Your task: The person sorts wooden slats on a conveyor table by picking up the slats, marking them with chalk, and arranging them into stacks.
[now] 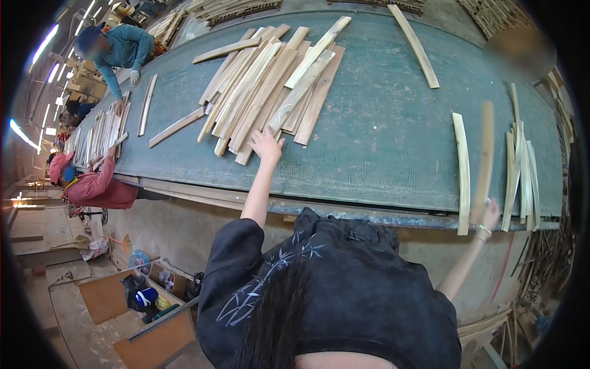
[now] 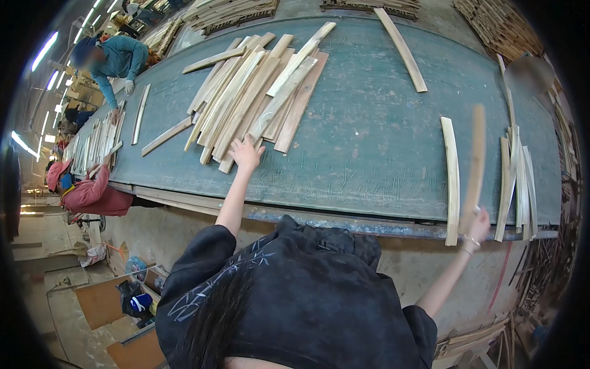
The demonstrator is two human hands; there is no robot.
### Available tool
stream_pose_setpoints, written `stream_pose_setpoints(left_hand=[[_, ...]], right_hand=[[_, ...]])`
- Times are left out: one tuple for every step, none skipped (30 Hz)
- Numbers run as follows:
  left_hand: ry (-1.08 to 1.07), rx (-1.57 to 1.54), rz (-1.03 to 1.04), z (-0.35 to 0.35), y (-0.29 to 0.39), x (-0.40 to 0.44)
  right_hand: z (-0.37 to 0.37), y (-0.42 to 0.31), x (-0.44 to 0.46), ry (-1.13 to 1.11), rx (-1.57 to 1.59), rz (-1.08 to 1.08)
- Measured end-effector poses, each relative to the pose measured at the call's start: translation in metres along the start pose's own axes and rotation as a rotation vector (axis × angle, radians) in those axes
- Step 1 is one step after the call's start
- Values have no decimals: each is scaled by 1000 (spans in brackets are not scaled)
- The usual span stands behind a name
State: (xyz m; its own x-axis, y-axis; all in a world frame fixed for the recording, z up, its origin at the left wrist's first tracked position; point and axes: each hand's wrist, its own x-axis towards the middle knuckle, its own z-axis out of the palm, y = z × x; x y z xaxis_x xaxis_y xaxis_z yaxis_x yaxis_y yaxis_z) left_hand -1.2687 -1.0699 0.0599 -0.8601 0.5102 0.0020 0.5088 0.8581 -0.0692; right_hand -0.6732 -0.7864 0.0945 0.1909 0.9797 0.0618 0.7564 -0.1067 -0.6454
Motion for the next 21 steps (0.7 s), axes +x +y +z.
stream_pose_setpoints(left_hand=[[23,92,13,5,-4,4],[85,102,30,7,-7,6],[85,99,33,15,-11,11],[81,66,67,25,-16,17],[79,33,103,30,-18,21],[82,31,110,25,-15,18],[21,-60,143,11,-9,8],[-43,-151,180,-5,-1,-2],[-259,-413,170,-29,8,-12],[-492,-669,164,-54,21,-26],[-471,-695,183,-72,35,-47],[-449,-726,206,-86,50,-67],[-509,-695,228,-95,62,-81],[-509,-632,287,-94,71,-95],[-515,-609,297,-99,83,-111],[-529,-673,300,-104,92,-124],[-476,-627,377,-113,100,-137],[-475,-665,430,-110,104,-145],[-478,-701,478,-105,105,-152],[-489,-704,509,-103,104,-153],[-658,-770,537,-101,101,-147]], right_hand=[[-19,16,10,56,80,110],[-38,33,20,84,-70,122],[-41,18,11,88,-71,123],[-40,5,-6,48,-121,150],[-38,-8,-19,9,-169,179],[-14,0,-27,-18,-64,19],[20,10,-35,-41,42,-140],[49,-19,-56,-250,41,-72],[67,-64,-86,-477,306,2],[89,-123,-124,-549,653,281],[118,-140,-142,-838,922,302],[132,-172,-165,-1028,1149,431],[150,-192,-180,-1158,1223,517],[171,-208,-190,-1257,1197,515],[176,-232,-202,-1250,1138,577],[191,-245,-214,-1193,1099,558],[207,-249,-221,-1139,1059,542],[211,-249,-222,-1104,1003,503],[211,-245,-223,-1072,943,472],[207,-242,-221,-986,919,486],[209,-232,-218,-953,923,482]])
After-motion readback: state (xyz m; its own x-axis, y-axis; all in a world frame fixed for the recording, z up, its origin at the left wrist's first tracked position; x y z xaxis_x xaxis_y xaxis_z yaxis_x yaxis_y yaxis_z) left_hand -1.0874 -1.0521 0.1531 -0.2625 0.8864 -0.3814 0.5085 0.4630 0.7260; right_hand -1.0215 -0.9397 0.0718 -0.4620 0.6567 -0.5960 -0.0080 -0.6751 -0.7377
